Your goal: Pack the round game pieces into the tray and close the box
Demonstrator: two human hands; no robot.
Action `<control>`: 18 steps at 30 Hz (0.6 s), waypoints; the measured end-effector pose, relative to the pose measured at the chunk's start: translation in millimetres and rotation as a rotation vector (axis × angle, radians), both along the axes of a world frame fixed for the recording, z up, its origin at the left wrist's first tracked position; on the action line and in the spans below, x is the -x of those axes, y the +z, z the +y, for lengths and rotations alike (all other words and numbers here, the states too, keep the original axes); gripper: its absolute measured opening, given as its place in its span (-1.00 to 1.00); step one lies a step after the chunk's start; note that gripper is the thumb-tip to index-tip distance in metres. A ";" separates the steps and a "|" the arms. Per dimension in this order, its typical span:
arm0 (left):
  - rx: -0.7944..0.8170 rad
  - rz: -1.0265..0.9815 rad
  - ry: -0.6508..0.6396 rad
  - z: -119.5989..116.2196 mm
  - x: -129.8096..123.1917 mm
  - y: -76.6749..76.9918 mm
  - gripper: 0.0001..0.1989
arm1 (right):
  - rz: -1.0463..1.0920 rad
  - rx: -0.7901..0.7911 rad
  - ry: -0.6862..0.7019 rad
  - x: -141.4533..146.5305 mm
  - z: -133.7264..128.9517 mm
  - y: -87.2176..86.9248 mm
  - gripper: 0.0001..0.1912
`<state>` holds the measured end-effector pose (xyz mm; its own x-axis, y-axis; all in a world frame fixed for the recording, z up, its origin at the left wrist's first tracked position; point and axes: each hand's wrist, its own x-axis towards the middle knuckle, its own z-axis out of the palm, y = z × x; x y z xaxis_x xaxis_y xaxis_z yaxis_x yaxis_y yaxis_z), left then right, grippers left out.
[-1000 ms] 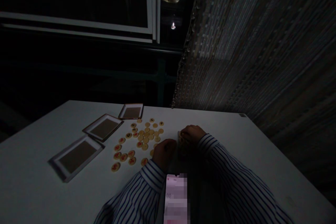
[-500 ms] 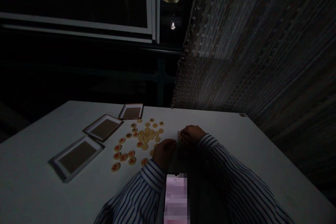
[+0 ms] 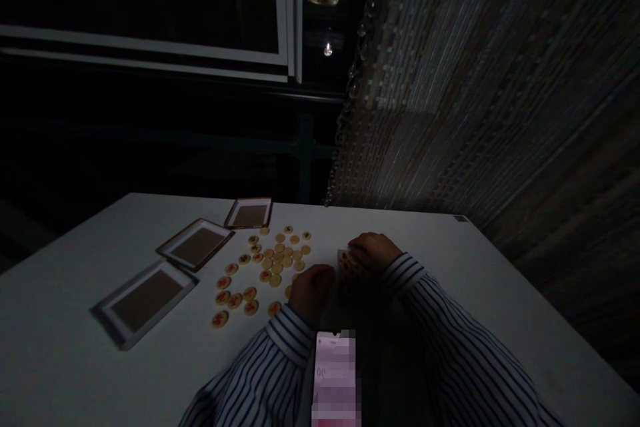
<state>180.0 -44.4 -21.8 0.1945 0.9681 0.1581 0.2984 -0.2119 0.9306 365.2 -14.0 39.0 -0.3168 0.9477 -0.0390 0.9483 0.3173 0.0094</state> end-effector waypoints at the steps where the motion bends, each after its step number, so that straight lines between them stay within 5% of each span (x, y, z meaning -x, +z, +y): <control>1: -0.004 0.002 0.000 0.1 0.1 -0.3 -0.78 | 0.022 -0.028 -0.007 -1.2 -2.2 2.4 -0.66; 18: -0.067 0.000 0.021 -3.5 -0.8 -1.4 -0.80 | 0.115 -0.131 0.015 0.0 -31.7 12.1 -0.70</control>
